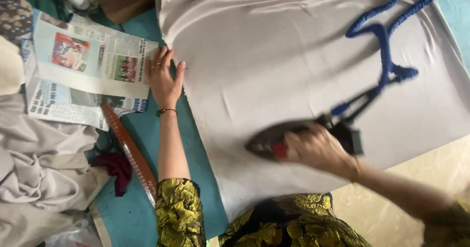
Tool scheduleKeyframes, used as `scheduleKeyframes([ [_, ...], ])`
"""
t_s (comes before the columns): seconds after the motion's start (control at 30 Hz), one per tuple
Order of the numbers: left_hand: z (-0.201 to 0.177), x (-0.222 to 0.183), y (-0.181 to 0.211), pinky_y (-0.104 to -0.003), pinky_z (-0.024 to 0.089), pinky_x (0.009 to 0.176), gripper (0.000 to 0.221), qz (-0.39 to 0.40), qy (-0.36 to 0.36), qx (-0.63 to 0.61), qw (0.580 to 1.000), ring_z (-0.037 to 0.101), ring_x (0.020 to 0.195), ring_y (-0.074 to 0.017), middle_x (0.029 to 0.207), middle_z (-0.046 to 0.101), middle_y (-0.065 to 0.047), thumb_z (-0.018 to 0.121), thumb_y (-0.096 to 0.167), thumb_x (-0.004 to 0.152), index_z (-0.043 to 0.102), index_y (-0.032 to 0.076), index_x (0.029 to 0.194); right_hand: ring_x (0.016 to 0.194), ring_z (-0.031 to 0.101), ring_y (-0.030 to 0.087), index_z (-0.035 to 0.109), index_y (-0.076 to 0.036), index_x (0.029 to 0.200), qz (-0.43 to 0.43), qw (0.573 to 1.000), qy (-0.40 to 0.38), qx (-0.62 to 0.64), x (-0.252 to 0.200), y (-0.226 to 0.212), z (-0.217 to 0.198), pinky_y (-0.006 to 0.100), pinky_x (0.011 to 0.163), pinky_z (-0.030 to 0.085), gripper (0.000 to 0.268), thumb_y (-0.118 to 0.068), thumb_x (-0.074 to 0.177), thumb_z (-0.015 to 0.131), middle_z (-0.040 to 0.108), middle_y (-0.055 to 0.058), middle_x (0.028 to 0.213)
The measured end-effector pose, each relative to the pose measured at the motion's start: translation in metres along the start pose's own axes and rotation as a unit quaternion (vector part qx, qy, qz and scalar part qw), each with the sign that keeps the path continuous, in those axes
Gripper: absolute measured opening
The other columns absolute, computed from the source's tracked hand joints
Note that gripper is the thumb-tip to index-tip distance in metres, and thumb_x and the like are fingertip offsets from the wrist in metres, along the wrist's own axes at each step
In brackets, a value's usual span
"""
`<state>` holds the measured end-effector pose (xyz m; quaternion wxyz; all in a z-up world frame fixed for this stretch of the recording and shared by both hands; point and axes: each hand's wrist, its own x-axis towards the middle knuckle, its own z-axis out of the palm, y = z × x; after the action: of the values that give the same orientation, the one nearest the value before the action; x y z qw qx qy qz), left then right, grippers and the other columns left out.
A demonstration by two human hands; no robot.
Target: Ironing a large piece of light-colored fabric on a workbench in a sewing factory.
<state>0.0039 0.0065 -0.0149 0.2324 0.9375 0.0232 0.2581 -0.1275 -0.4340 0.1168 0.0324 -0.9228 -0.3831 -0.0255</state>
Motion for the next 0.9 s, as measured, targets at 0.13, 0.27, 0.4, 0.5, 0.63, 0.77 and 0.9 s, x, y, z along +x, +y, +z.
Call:
scheduleKeyframes([
  [0.13,-0.006,0.001,0.004,-0.049,0.025,0.120,0.050,-0.010,-0.023,0.007,1.000,0.054,0.138,-0.0257,0.144,0.064,-0.011,0.062,0.052,0.107,0.067,0.013,0.137,0.059,0.072,0.020,0.066,-0.024,0.091,0.002,0.994,-0.052,0.096,-0.058,-0.002,-0.015,0.035,0.069,0.052,0.057,-0.079,0.076,0.075,0.069,-0.001,0.058],
  [0.27,-0.001,0.000,-0.001,-0.051,0.026,0.119,0.051,0.004,-0.017,0.007,1.000,0.053,0.138,-0.0270,0.146,0.063,-0.012,0.063,0.052,0.107,0.067,0.012,0.138,0.055,0.070,0.020,0.064,-0.022,0.093,0.008,0.998,0.004,0.064,-0.050,0.031,-0.003,0.036,0.067,0.053,0.049,-0.068,0.079,0.073,0.067,0.000,0.057],
  [0.4,0.001,0.000,-0.001,-0.051,0.026,0.119,0.051,0.008,0.004,-0.004,1.000,0.055,0.137,-0.0272,0.144,0.064,-0.011,0.063,0.053,0.106,0.069,0.012,0.136,0.057,0.067,0.023,0.065,-0.025,0.087,-0.003,0.988,0.047,-0.148,-0.003,0.089,-0.010,0.049,0.081,0.052,0.028,-0.053,0.084,0.065,0.061,0.001,0.055],
  [0.5,0.000,0.000,-0.002,-0.052,0.025,0.119,0.048,0.015,0.011,-0.011,1.000,0.055,0.136,-0.0300,0.144,0.064,-0.013,0.064,0.049,0.106,0.069,0.011,0.135,0.063,0.063,0.024,0.067,-0.027,0.086,-0.001,0.951,0.112,-0.290,0.048,0.143,0.004,0.048,0.086,0.049,0.049,-0.073,0.092,0.050,0.055,0.004,0.059],
  [0.63,-0.017,0.005,0.017,-0.053,0.022,0.122,0.047,-0.008,-0.017,-0.055,0.998,0.049,0.141,-0.0293,0.145,0.061,-0.014,0.058,0.043,0.108,0.070,0.005,0.133,0.076,0.066,0.026,0.066,-0.030,0.099,0.081,0.944,0.131,-0.290,0.122,0.217,0.022,0.033,0.048,0.050,0.073,-0.100,0.097,0.048,0.065,0.011,0.083],
  [0.77,-0.017,0.005,0.017,-0.053,0.022,0.122,0.051,-0.012,-0.024,-0.046,0.999,0.048,0.142,-0.0290,0.146,0.061,-0.013,0.055,0.049,0.108,0.070,0.005,0.131,0.073,0.074,0.029,0.069,-0.024,0.097,0.096,0.968,0.099,-0.209,0.185,0.253,0.018,0.041,0.065,0.057,0.066,-0.089,0.101,0.069,0.072,0.003,0.077],
  [0.9,-0.019,0.006,0.016,-0.054,0.023,0.122,0.055,-0.013,-0.017,-0.052,0.998,0.049,0.141,-0.0296,0.144,0.062,-0.013,0.053,0.052,0.108,0.071,0.006,0.131,0.089,0.070,0.022,0.070,-0.023,0.102,0.042,0.967,0.146,-0.207,0.204,0.258,0.017,0.035,0.049,0.056,0.063,-0.085,0.097,0.076,0.071,0.002,0.105],
])
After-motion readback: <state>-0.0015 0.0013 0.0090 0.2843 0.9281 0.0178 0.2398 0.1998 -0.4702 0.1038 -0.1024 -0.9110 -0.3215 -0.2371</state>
